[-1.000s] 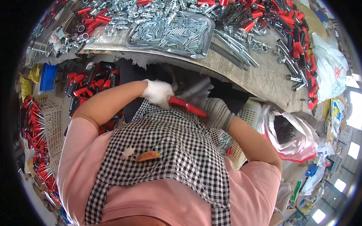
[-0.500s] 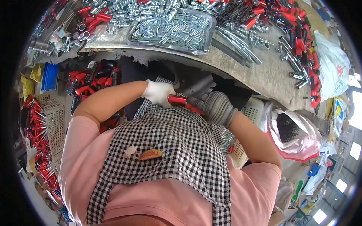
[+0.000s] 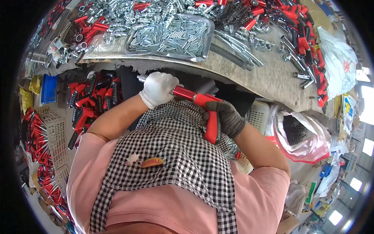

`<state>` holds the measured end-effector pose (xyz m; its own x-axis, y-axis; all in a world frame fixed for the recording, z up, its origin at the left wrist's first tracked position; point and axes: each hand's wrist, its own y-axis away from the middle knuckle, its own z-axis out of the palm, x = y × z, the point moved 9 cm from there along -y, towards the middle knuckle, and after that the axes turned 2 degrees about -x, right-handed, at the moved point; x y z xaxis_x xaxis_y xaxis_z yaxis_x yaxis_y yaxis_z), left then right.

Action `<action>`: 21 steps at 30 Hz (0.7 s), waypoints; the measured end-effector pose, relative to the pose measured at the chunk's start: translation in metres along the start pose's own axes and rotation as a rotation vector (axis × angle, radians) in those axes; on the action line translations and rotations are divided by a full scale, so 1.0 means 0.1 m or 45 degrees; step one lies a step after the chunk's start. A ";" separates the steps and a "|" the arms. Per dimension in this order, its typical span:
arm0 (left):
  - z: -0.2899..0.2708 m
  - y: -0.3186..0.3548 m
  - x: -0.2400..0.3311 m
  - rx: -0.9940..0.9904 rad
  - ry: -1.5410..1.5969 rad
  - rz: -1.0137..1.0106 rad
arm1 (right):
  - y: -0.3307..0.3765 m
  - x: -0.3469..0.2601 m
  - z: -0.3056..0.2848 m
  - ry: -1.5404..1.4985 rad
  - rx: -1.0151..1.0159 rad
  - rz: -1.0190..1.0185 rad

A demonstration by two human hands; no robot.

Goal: Assembling hardware T-handle wrenches by fitting metal shafts into red plastic handles at a factory workstation.

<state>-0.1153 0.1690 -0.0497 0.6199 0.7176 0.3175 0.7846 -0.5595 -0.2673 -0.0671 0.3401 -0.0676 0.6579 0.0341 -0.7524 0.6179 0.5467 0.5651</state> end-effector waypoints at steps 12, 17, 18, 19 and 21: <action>0.25 0.13 0.22 -0.499 1.043 -0.150 | 0.43 -0.99 0.53 1.946 0.053 -0.651; 0.07 0.03 0.28 -0.182 0.593 -0.074 | 0.61 -1.08 0.25 1.113 0.108 -0.198; -0.01 0.02 0.29 -0.097 0.634 -0.070 | 0.68 -1.09 0.19 0.966 0.151 -0.188; -0.08 0.00 0.30 -0.012 0.673 -0.065 | 0.72 -1.11 0.16 0.974 0.153 -0.190; -0.09 -0.04 0.30 0.018 0.655 -0.052 | 0.80 -1.15 0.03 0.773 0.233 -0.195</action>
<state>-0.1001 0.1888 -0.0305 0.5185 0.4400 0.7332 0.8101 -0.5271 -0.2566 -0.0922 0.3768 0.0652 0.2297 0.4632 -0.8560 0.7839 0.4332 0.4448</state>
